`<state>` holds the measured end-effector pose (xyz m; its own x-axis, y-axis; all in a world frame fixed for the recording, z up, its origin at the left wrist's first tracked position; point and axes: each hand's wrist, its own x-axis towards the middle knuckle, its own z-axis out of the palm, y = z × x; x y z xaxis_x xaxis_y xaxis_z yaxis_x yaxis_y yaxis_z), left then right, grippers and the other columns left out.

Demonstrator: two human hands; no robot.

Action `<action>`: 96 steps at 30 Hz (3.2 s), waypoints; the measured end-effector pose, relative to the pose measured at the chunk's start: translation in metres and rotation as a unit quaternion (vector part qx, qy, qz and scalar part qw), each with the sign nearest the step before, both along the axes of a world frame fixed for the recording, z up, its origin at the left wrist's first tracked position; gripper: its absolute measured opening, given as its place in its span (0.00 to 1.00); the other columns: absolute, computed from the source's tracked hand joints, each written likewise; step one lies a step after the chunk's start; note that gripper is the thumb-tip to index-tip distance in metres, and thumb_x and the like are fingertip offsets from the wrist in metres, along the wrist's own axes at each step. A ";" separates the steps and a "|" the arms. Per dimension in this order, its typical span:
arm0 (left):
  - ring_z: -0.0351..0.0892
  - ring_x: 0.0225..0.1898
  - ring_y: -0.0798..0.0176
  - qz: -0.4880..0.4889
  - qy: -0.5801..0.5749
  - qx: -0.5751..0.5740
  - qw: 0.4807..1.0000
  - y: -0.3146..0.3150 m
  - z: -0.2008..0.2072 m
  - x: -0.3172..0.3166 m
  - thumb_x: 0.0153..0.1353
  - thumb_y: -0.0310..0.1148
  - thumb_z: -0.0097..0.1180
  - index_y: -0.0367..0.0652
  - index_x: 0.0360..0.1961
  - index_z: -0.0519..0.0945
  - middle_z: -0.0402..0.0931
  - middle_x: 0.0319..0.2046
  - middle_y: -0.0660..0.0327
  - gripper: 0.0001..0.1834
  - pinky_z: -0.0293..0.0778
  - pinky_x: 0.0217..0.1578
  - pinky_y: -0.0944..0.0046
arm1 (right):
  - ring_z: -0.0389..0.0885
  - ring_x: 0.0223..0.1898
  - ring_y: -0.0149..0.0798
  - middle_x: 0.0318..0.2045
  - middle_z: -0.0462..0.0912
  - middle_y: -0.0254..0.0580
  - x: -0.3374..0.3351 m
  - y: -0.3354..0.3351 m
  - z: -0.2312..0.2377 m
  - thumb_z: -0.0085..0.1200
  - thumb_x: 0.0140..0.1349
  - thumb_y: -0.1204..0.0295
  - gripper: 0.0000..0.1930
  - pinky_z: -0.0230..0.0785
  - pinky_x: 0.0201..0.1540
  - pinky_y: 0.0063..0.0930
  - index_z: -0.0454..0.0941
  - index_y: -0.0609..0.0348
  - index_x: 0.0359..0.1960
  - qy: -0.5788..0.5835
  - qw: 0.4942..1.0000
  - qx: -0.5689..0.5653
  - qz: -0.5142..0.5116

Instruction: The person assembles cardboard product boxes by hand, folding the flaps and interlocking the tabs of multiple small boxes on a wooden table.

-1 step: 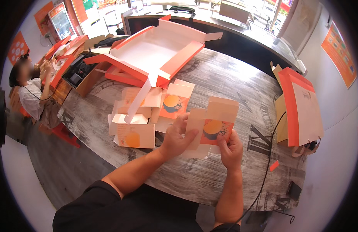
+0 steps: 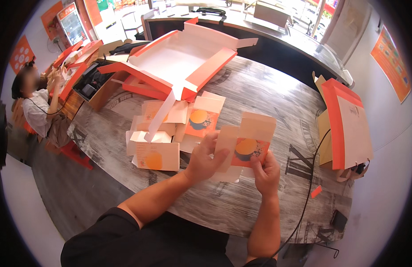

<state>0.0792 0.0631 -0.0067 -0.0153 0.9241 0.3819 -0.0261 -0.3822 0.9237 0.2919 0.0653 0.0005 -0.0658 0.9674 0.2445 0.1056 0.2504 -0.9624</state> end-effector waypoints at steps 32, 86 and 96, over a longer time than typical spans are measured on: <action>0.81 0.47 0.70 0.263 -0.182 0.061 0.946 -0.037 0.059 -0.203 0.74 0.33 0.57 0.39 0.66 0.67 0.80 0.50 0.61 0.23 0.81 0.46 0.67 | 0.82 0.33 0.28 0.36 0.86 0.39 0.008 0.006 -0.011 0.53 0.76 0.68 0.11 0.76 0.39 0.21 0.79 0.65 0.50 0.069 0.997 -0.003 0.030; 0.65 0.68 0.44 -0.033 0.657 0.218 0.721 0.005 0.010 -0.109 0.61 0.51 0.65 0.47 0.54 0.81 0.71 0.66 0.52 0.26 0.62 0.69 0.46 | 0.84 0.30 0.32 0.33 0.87 0.41 -0.003 0.000 -0.011 0.65 0.64 0.69 0.13 0.77 0.34 0.26 0.83 0.61 0.48 -0.190 0.981 0.005 0.032; 0.67 0.68 0.44 -0.152 0.593 0.252 0.749 -0.007 0.010 -0.169 0.54 0.45 0.72 0.51 0.58 0.81 0.72 0.64 0.54 0.30 0.66 0.69 0.49 | 0.84 0.31 0.30 0.33 0.87 0.40 -0.004 -0.001 -0.009 0.65 0.64 0.71 0.13 0.76 0.35 0.25 0.83 0.61 0.48 -0.199 0.980 0.009 0.031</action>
<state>-0.0901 0.0562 0.0029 0.7934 0.5501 0.2606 0.5427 -0.8331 0.1066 0.2875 0.0643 -0.0086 -0.2184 0.9542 0.2043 0.4548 0.2847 -0.8439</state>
